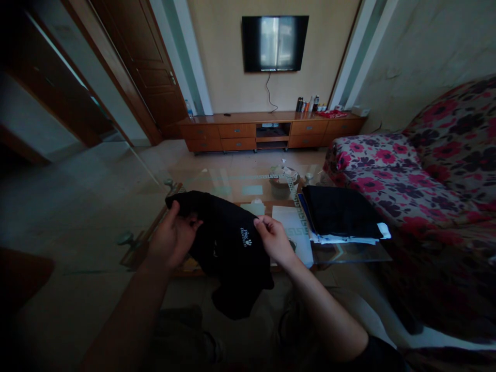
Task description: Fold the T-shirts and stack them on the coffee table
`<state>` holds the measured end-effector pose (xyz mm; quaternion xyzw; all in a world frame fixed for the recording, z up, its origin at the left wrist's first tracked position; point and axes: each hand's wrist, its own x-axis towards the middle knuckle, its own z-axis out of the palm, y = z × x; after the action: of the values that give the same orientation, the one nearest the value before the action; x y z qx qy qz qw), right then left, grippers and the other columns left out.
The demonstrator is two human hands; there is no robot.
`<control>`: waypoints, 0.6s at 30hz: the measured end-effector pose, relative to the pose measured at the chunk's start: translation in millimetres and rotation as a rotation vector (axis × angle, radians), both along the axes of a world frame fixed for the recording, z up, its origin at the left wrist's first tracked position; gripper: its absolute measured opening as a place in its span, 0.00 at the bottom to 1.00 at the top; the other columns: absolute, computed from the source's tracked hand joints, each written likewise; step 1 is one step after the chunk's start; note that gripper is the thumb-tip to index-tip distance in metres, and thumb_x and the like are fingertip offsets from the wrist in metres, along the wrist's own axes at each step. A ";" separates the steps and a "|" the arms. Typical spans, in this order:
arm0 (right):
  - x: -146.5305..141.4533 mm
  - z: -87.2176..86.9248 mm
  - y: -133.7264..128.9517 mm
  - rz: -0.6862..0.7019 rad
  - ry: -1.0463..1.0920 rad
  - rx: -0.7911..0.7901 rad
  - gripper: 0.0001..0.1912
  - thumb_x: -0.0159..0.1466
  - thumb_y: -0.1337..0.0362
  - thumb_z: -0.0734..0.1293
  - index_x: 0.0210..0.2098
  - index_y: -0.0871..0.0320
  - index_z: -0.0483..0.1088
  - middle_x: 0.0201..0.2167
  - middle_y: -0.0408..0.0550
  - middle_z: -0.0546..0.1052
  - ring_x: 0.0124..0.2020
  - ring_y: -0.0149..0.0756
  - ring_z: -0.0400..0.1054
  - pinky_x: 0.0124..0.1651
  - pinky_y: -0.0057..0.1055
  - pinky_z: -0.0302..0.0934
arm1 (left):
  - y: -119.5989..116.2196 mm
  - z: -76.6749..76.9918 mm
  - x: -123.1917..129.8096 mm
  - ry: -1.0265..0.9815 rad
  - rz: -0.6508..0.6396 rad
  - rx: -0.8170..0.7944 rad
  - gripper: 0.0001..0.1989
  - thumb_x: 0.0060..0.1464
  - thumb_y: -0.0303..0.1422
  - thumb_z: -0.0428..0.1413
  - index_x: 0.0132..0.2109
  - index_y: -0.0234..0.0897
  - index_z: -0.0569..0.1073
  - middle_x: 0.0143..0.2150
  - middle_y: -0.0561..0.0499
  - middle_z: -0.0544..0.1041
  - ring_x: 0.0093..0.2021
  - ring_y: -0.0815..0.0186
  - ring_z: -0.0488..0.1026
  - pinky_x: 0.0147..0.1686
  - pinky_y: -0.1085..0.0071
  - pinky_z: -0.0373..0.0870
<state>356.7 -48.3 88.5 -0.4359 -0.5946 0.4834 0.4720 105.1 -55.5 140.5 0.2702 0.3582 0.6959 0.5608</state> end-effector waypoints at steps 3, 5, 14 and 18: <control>-0.5 0.4 2.9 0.077 0.193 -0.095 0.19 0.69 0.44 0.65 0.38 0.54 0.69 0.30 0.40 0.71 0.30 0.32 0.63 0.35 0.28 0.59 | 1.0 -9.8 -2.3 0.280 0.052 -0.020 0.16 0.56 0.45 0.63 0.47 0.42 0.79 0.43 0.50 0.77 0.40 0.66 0.74 0.45 0.67 0.72; -1.9 5.1 0.3 0.113 0.241 -0.104 0.19 0.68 0.44 0.66 0.38 0.54 0.70 0.30 0.40 0.71 0.30 0.32 0.62 0.35 0.27 0.58 | -3.6 -11.0 2.6 0.606 0.116 0.075 0.24 0.51 0.41 0.67 0.55 0.45 0.77 0.55 0.48 0.73 0.53 0.59 0.72 0.56 0.61 0.68; 9.2 37.2 -22.6 0.524 -0.027 -0.053 0.18 0.72 0.49 0.64 0.44 0.56 0.77 0.34 0.42 0.74 0.34 0.31 0.64 0.37 0.27 0.57 | -16.5 -13.5 18.2 0.802 -0.363 0.206 0.40 0.39 0.28 0.71 0.62 0.45 0.73 0.56 0.42 0.78 0.61 0.49 0.72 0.64 0.50 0.62; 20.8 43.1 -18.4 0.549 -0.051 -0.052 0.19 0.72 0.49 0.63 0.50 0.55 0.78 0.38 0.43 0.77 0.38 0.32 0.68 0.41 0.28 0.60 | -7.0 -23.6 8.4 0.850 -0.670 0.155 0.19 0.47 0.33 0.69 0.48 0.42 0.82 0.45 0.45 0.82 0.46 0.54 0.79 0.52 0.57 0.73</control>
<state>377.5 -66.7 131.6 -0.2822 -0.6895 0.5973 0.2969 113.5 -62.5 117.0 0.6674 0.3952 0.3331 0.5361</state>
